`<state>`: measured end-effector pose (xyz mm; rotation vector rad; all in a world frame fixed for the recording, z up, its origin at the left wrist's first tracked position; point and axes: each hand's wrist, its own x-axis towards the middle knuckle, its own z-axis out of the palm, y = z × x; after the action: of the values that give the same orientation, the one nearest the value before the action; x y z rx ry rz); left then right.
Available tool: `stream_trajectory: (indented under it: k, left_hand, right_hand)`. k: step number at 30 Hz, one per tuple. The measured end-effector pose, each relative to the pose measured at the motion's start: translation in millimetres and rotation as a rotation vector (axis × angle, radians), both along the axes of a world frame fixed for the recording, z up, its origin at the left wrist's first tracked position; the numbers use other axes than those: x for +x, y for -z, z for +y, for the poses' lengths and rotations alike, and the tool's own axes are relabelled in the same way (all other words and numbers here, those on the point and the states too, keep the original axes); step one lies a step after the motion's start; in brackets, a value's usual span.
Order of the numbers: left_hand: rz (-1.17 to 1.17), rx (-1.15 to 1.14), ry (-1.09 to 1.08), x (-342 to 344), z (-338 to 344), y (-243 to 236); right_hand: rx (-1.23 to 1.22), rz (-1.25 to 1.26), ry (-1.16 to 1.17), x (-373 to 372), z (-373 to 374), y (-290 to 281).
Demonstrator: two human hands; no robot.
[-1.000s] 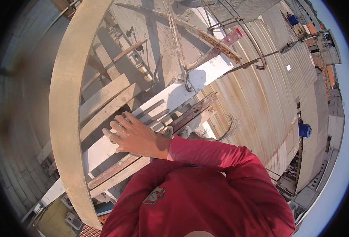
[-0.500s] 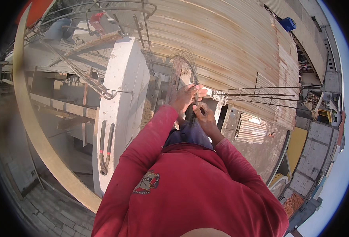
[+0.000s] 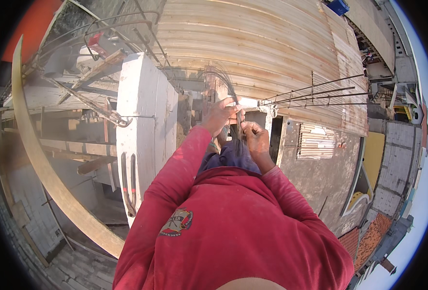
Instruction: The person lifts and positions a large curved wooden panel onto a metal roof structure. They then use wire ties to secure the panel to the underlying metal framework.
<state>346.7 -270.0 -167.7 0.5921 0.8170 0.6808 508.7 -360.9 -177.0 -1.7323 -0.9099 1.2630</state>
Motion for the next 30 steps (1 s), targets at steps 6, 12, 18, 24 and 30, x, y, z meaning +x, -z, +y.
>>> stream_trajectory:
  k: [6, 12, 18, 24, 30]
  left_hand:
    - [0.123, 0.095, -0.002, -2, -2, -10]
    - [0.047, 0.076, 0.015, -4, -5, -9]
    - [0.000, 0.107, 0.030, -3, -7, -19]
    - [0.004, 0.105, 0.016, 0, -9, -13]
    - [0.079, 0.155, -0.014, 2, 3, -1]
  right_hand:
    - [0.065, -0.091, -0.079, 4, 7, -16]
    - [0.018, -0.074, -0.104, 6, 13, -30]
    - [0.047, -0.226, -0.196, 18, 15, -20]
    - [0.080, -0.250, -0.258, 25, 14, -18]
    - [0.098, -0.223, -0.279, 28, 29, -15]
